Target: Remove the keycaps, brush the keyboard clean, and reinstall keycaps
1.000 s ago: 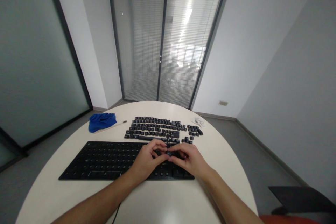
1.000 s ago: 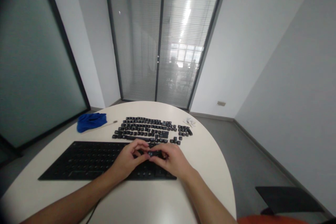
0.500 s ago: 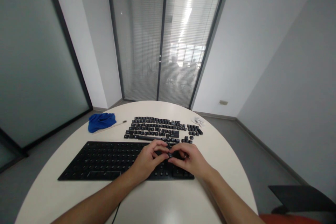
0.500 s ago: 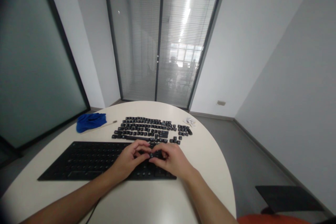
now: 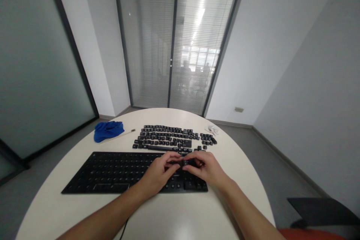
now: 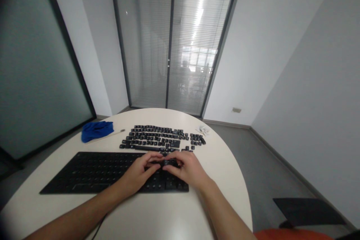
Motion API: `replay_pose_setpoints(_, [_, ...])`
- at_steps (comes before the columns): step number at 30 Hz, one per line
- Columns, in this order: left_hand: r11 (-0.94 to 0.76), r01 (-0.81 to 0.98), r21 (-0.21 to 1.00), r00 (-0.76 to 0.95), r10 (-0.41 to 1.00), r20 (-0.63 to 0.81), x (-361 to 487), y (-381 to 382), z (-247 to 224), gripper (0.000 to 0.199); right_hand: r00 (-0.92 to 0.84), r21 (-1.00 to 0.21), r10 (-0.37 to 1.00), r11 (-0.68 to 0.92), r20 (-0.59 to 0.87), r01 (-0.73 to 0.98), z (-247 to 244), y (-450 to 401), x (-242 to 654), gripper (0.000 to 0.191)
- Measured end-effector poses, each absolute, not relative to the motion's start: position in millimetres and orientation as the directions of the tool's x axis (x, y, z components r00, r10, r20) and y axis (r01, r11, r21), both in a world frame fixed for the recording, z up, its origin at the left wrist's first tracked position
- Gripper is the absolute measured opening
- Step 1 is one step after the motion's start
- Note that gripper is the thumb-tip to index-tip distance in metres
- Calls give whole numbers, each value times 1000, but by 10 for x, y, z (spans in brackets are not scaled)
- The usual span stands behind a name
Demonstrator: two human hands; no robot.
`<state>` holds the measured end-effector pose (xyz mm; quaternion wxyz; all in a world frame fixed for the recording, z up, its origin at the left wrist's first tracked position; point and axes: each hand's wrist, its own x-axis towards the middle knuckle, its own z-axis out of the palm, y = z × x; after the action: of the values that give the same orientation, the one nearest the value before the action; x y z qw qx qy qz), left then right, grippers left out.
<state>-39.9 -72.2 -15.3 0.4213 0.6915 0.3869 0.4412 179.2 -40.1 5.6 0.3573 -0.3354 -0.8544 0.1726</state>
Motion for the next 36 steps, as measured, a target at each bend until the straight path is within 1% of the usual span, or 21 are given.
replay_pose_setpoints(1, [-366,203,908,317,902,293,-403,-728,-142,27,-484,-550,722,691,495,468,76,-373,1840,29])
replay_pose_setpoints(3, [-410,280,868,341,888,309,-414,-744,-128,29,-358,-578,780,623,514,527,110,-291,1974,32])
replay_pose_setpoints(5, [-459,343,820,378,866,327,-428,-764,-123,32,-190,-611,819,539,541,580,121,-180,2148,40])
replay_pose_setpoints(7, [-505,388,772,424,841,337,-439,-784,-125,35,-75,-645,841,464,535,607,102,-56,2335,48])
replay_pose_setpoints(9, [-551,413,725,483,808,339,-445,-801,-130,36,1,-657,866,378,499,652,55,58,2507,50])
replay_pose_setpoints(11, [-596,423,683,534,773,343,-446,-811,-133,34,36,-649,901,283,432,706,-4,145,2642,46])
replay_pose_setpoints(13, [-624,430,652,562,751,347,-445,-816,-133,31,45,-640,928,220,371,737,-64,198,2731,41])
replay_pose_setpoints(16, [-628,443,640,566,750,343,-445,-821,-125,29,52,-611,956,144,290,778,-133,226,2793,32])
replay_pose_setpoints(20, [-626,446,639,562,752,344,-446,-824,-114,28,30,-571,974,107,225,814,-171,212,2797,27])
replay_pose_setpoints(28, [-649,432,626,572,734,366,-448,-821,-122,27,1,-516,977,111,212,850,-218,219,2725,23])
replay_pose_setpoints(36, [-655,443,612,580,730,362,-439,-823,-122,24,21,-509,978,88,206,856,-253,258,2676,26])
